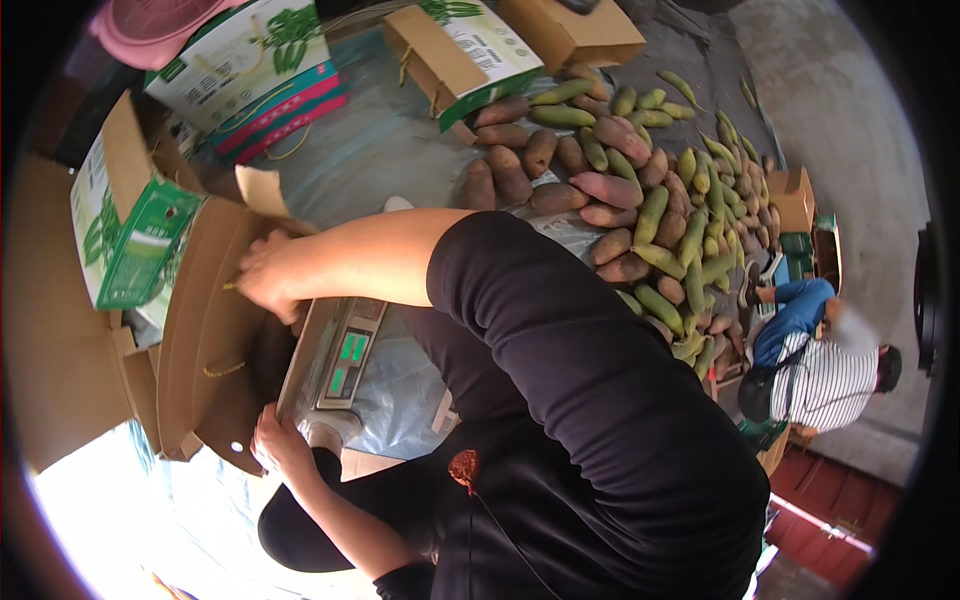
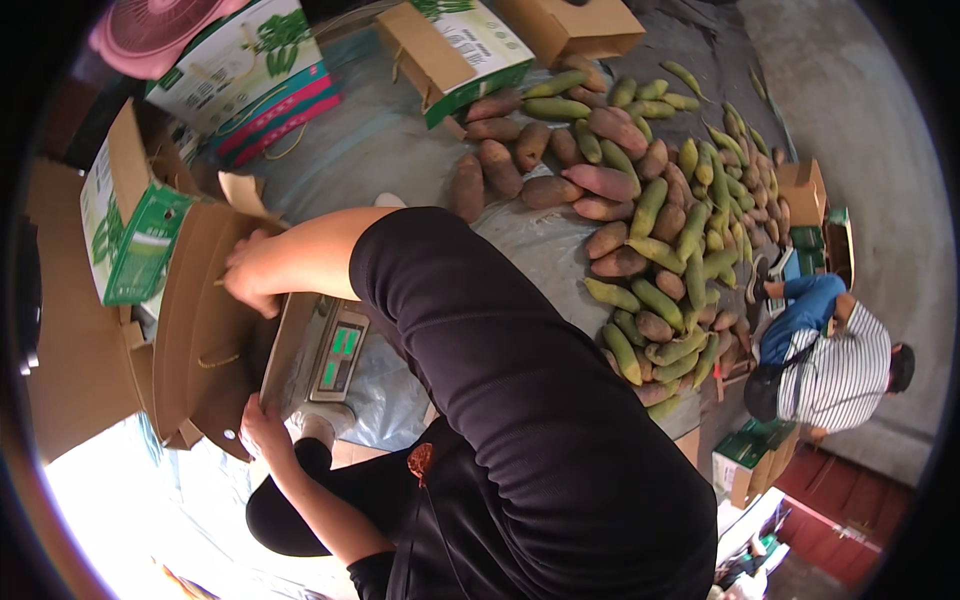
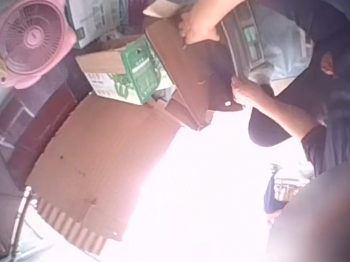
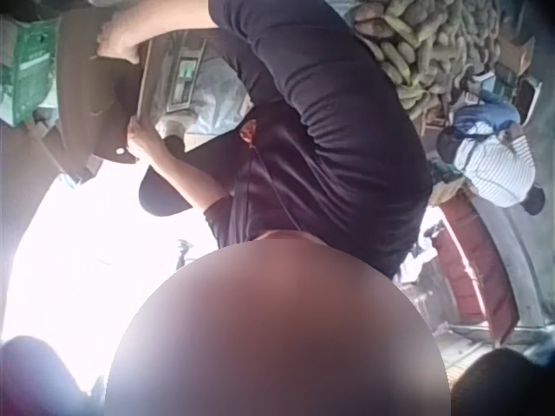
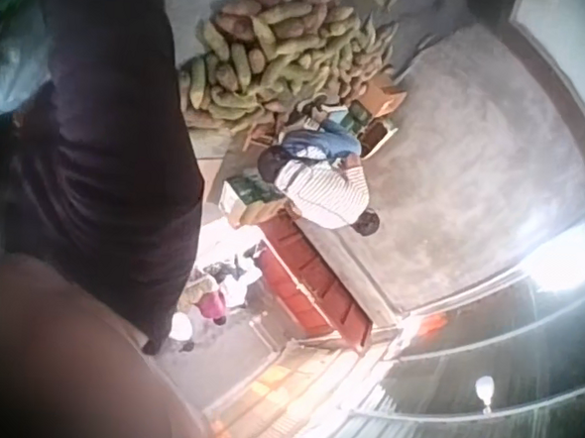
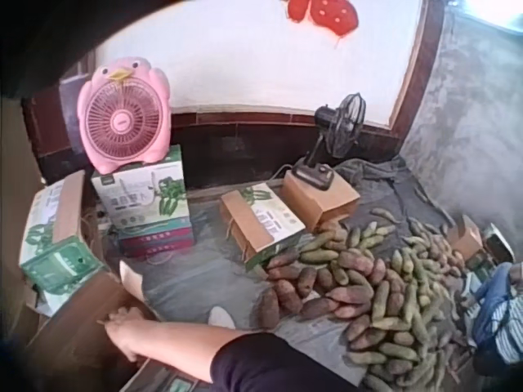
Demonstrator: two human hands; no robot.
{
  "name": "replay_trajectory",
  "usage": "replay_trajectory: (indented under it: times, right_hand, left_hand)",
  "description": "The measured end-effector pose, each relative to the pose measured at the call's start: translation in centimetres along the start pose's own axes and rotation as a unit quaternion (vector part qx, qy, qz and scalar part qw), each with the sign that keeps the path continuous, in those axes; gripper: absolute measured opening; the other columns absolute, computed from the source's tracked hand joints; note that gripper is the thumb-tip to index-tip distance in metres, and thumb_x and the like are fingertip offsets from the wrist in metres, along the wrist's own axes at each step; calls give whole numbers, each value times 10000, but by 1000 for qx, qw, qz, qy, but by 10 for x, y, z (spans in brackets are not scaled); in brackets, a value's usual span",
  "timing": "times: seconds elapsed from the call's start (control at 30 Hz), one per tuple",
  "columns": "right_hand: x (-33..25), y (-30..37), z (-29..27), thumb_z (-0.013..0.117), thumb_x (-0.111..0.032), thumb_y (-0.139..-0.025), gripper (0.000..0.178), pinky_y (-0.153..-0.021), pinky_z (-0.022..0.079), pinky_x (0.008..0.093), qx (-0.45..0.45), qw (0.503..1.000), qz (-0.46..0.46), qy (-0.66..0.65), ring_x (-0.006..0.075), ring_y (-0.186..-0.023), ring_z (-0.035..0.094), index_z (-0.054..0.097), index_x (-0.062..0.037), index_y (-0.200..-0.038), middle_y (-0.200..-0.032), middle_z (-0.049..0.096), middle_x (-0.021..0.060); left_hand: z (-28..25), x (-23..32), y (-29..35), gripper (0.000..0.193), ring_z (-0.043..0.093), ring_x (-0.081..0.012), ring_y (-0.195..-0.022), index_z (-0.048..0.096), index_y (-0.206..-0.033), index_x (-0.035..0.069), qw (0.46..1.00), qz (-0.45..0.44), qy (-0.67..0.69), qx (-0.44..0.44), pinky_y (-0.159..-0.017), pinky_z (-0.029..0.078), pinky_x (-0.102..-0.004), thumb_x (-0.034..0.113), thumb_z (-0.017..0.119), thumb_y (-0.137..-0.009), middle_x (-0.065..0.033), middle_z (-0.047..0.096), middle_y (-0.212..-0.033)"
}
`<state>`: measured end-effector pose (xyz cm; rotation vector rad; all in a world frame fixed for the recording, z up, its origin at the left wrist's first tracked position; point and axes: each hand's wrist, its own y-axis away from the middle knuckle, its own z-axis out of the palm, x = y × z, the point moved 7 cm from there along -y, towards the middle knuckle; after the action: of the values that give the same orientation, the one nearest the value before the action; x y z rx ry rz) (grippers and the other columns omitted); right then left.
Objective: Packing and weighing vegetables into cardboard boxes.
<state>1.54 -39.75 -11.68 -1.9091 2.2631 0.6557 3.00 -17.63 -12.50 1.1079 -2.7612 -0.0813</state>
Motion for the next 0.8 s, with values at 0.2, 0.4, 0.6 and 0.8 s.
replay_trajectory:
  times: [0.2,0.4,0.6,0.8]
  right_hand:
    - [5,66,-92,697,-245,-728,415,-786,508,373,164,959,-104,-205,289,-922,632,619,-51,-1086,-964,664,106]
    - [102,203,-74,650,-115,-801,216,-695,493,278,438,775,-40,-454,121,-807,618,619,-54,-1005,-865,651,55]
    - [208,335,145,633,-86,-769,228,-670,478,300,467,702,335,-420,158,-739,579,610,-38,-991,-789,607,70]
    - [198,484,330,581,-109,-726,244,-780,479,435,216,731,588,-271,361,-931,589,633,-96,-964,-954,632,172]
  left_hand:
    - [3,1,1,172,608,-370,-773,613,-917,8,999,20,28,2,-677,462,-437,85,595,-764,-191,627,-828]
    - [5,-11,0,202,612,-395,-764,590,-940,-53,998,-4,64,-20,-687,465,-423,61,589,-772,-239,626,-829]
    - [2,-16,-1,317,625,-378,-854,579,-1034,-77,999,-10,37,-11,-758,469,-418,117,589,-784,-249,638,-932]
    - [2,-7,-5,320,620,-381,-863,590,-1024,-65,999,26,-5,-32,-775,464,-427,141,595,-779,-243,638,-931]
